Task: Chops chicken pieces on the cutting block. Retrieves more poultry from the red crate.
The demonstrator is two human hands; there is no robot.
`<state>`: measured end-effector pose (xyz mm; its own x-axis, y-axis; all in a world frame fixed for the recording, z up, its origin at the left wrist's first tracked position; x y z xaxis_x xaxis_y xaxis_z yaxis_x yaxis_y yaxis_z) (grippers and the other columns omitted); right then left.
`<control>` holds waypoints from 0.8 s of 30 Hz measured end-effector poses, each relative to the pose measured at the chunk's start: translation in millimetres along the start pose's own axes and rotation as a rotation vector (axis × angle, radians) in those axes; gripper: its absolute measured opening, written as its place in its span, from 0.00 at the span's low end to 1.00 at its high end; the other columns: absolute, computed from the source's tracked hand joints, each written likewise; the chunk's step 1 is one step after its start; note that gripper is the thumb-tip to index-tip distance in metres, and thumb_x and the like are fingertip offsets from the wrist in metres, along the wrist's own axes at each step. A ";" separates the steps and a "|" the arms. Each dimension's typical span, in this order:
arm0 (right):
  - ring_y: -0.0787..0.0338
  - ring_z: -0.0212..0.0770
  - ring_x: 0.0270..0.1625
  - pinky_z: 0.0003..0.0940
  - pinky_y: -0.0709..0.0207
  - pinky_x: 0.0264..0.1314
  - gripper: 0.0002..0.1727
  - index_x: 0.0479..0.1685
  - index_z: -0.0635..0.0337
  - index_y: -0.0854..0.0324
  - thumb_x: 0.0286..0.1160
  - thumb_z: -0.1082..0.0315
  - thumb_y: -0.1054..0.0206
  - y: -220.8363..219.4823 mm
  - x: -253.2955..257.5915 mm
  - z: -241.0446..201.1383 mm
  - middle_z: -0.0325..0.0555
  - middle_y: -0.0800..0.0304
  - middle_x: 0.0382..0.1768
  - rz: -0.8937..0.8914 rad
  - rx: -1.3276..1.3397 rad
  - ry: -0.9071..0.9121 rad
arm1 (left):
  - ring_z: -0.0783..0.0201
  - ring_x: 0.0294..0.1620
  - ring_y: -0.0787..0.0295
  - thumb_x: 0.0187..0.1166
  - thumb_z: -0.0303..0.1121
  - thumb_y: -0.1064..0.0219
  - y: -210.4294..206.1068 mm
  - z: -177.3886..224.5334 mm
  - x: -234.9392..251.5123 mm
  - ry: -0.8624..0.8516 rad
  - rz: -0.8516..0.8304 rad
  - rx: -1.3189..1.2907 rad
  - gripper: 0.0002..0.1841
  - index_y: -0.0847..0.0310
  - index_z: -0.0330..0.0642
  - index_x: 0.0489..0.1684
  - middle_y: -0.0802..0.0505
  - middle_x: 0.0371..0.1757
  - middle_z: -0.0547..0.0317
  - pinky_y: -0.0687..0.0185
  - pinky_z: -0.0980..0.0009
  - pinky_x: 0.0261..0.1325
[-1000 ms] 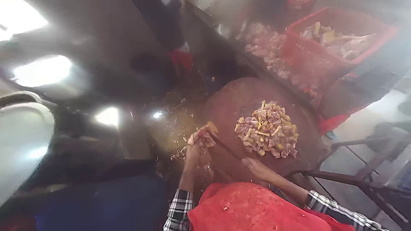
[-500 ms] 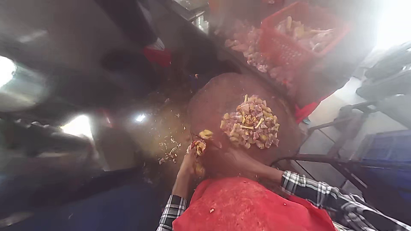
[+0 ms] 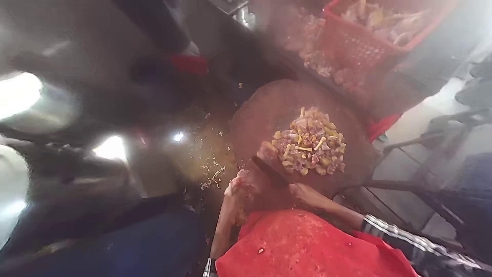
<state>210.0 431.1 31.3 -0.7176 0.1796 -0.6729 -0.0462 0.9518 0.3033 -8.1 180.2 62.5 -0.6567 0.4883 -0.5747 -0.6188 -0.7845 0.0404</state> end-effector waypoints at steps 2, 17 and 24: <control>0.12 0.50 0.39 0.56 0.17 0.46 0.41 0.58 0.58 0.18 0.90 0.33 0.66 22.6 -1.1 2.7 0.53 0.14 0.39 0.105 -0.019 -0.024 | 0.53 0.64 0.11 0.78 0.47 0.27 -1.2 50.8 -1.4 -0.131 0.123 0.658 0.36 0.33 0.55 0.87 0.16 0.76 0.52 0.13 0.50 0.66; 0.16 0.31 0.31 0.31 0.18 0.32 0.45 0.56 0.63 0.22 0.86 0.28 0.67 46.2 -100.1 -289.3 0.43 0.18 0.31 0.386 -0.001 1.072 | 0.42 0.59 0.09 0.85 0.53 0.41 -75.9 62.2 21.5 -0.055 -0.118 1.142 0.20 0.13 0.48 0.57 0.06 0.53 0.46 0.17 0.36 0.59; 0.07 0.58 0.51 0.65 0.17 0.55 0.42 0.62 0.56 0.20 0.86 0.28 0.65 4.4 26.5 -55.2 0.57 0.09 0.43 0.086 -0.421 -0.018 | 0.47 0.56 0.07 0.86 0.61 0.46 -68.4 49.1 13.8 -0.058 -0.179 1.127 0.25 0.15 0.56 0.64 0.05 0.52 0.52 0.15 0.39 0.60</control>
<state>152.4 426.3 52.1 -0.7193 0.2621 -0.6434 -0.2690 0.7488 0.6057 4.0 259.4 92.0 -0.5212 0.5981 -0.6088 -0.7212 0.0727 0.6889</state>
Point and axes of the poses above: each hand's wrist, its own x-axis towards the middle knuckle, its own y-axis out of the back of the hand, z = x × y, the point moved 7 cm from there along x, towards the middle knuckle
